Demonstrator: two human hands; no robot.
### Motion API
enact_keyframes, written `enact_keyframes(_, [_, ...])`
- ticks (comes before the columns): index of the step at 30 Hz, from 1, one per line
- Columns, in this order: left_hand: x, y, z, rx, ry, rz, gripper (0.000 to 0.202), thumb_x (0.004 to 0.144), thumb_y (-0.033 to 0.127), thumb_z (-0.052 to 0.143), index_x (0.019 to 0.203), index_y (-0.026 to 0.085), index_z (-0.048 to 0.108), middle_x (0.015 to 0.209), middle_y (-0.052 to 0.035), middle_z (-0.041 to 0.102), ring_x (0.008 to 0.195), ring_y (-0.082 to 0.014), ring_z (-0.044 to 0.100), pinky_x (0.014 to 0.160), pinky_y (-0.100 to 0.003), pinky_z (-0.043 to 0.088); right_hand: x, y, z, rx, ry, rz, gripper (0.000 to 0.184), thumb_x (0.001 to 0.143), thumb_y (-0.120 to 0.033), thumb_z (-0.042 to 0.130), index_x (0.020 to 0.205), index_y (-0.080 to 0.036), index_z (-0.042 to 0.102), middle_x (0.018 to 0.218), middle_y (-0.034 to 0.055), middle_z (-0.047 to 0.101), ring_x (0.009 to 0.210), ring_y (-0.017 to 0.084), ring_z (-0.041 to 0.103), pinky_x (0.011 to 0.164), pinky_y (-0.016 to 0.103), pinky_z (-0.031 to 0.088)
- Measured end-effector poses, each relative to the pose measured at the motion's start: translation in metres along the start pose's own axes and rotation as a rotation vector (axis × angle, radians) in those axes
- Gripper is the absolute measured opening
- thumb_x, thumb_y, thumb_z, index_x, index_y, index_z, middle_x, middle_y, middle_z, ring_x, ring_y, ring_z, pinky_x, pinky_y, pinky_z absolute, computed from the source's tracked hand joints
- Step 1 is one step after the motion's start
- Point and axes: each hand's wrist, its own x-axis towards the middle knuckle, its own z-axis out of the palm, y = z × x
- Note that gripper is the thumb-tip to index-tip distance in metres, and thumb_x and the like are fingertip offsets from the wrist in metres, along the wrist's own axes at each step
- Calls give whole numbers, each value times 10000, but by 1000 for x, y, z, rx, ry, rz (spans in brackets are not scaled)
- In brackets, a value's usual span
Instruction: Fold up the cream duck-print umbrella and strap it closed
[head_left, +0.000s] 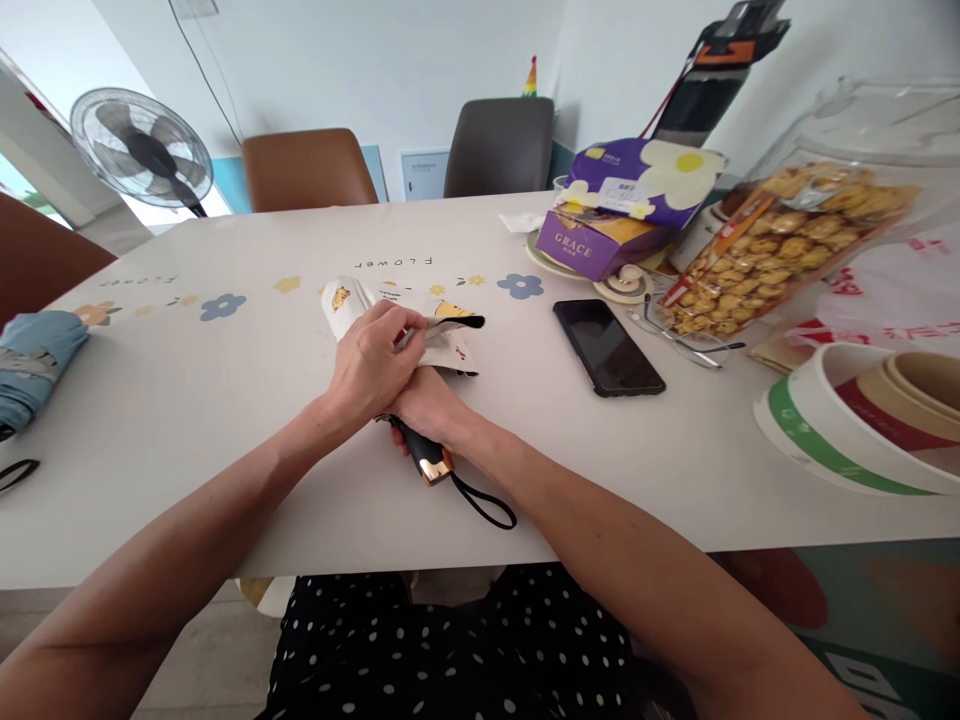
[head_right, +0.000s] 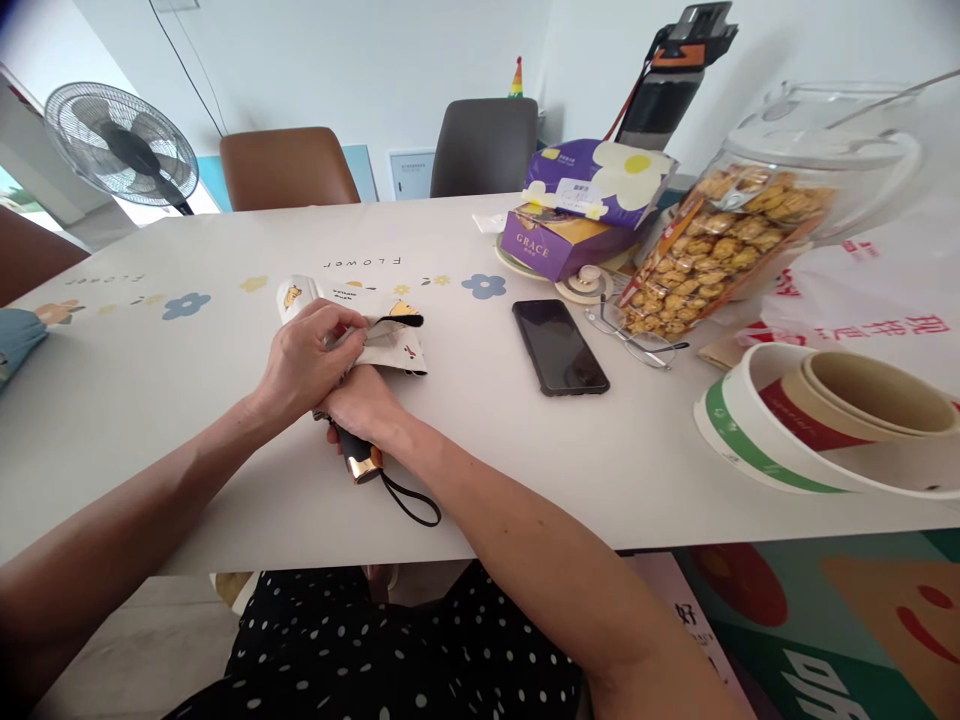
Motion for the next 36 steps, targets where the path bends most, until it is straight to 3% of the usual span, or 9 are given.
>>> enact_keyframes(36, [0,1,0,-73,-20,2,142,774,187,486,794,190,626,885,-22,626,741,-132,551,658,-264,429,4,6,1,-44,28,7,55,655,-151,528,629,-150,479,407,1,492,342,138,494,298,238,440])
